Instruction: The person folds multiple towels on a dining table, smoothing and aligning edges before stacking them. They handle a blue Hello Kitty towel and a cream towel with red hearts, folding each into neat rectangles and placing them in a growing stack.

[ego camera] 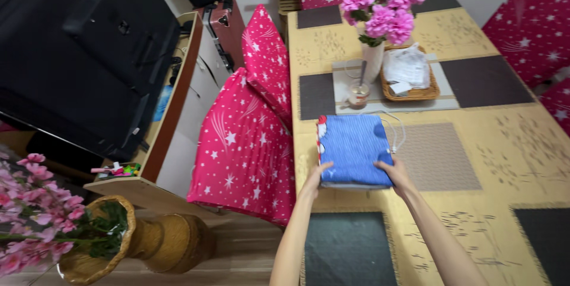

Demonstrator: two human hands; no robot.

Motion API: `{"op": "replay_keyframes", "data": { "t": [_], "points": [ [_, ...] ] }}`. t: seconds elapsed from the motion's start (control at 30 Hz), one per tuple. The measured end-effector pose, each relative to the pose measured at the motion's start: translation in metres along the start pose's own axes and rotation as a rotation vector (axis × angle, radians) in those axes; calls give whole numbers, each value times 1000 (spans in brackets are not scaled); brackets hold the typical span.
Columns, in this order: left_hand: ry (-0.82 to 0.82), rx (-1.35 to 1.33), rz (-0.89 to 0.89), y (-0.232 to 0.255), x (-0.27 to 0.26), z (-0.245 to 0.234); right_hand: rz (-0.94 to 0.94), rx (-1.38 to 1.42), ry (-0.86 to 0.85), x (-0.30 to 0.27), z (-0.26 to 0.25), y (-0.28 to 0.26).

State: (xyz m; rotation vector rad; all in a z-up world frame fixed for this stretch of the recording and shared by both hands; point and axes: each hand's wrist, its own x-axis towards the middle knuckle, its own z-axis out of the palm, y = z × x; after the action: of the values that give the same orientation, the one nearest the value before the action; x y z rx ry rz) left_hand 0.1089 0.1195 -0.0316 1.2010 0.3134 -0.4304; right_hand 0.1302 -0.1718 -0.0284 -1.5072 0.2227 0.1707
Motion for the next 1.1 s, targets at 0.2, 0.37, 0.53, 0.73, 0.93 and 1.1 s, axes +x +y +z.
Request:
{"op": "replay_keyframes", "data": {
  "t": [0.2,0.37,0.53,0.73,0.93,1.1],
  "points": [
    [-9,-86,74,35,36,-51,1,3,4,53,60,-9],
    [15,-257,-180,-1,26,-71,209,-241,77,34,90,18],
    [280,250,50,-27,21,-78,59,-239,91,13,103,33],
    [501,532,99,-30,17,-71,16,-446,219,-1,109,37],
    [764,845,636,-21,-16,-6,25,-478,380,-30,82,41],
    [459,886,815,-26,-53,96,-306,-563,591,-84,12,48]
  ]
}}
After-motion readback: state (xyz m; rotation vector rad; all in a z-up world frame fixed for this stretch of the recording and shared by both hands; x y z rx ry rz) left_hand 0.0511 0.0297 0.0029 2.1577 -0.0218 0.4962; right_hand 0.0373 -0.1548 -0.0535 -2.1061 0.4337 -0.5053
